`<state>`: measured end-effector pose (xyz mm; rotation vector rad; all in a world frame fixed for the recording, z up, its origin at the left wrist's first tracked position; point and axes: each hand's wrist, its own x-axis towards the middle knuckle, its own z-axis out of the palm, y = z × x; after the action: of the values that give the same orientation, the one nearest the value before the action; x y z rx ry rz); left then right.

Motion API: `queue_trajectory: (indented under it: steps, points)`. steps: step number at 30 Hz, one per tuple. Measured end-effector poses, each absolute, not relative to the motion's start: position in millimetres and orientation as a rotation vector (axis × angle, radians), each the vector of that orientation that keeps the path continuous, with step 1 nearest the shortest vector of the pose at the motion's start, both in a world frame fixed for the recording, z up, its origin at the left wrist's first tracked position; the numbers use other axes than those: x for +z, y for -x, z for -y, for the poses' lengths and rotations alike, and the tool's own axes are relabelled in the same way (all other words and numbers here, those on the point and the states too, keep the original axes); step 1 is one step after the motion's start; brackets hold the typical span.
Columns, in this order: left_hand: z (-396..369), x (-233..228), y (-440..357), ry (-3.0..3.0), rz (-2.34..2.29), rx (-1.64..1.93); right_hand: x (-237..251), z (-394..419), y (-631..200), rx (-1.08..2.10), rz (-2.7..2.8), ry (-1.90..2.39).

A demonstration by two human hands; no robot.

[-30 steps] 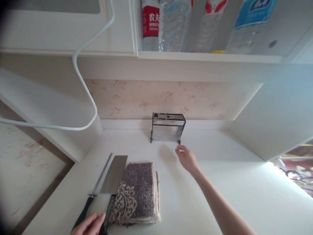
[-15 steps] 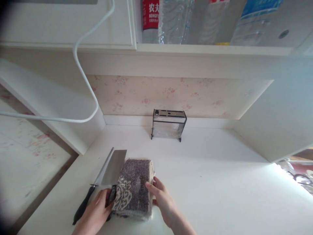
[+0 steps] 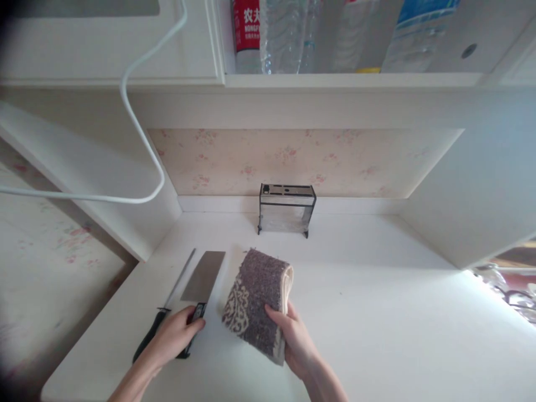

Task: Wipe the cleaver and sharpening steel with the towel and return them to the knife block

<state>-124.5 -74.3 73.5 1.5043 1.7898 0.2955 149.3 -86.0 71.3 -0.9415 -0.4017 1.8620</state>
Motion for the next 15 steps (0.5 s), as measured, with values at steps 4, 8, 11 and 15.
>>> queue_trajectory:
  steps: [4, 8, 11, 15]
  points:
    - [86, 73, 98, -1.085, -1.527, 0.584, 71, 98, -176, 1.606, 0.332, 0.962]
    - [100, 81, 56, -1.103, -1.251, 0.642, 68, 107, -175, 1.451, 0.329, 0.929]
    - [108, 89, 27, -1.236, -1.172, 0.54, 67, 116, -169, 1.493, 0.392, 0.865]
    - [117, 94, 7, -1.239, -1.168, 0.483, 69, 124, -176, 1.561, 0.408, 0.781]
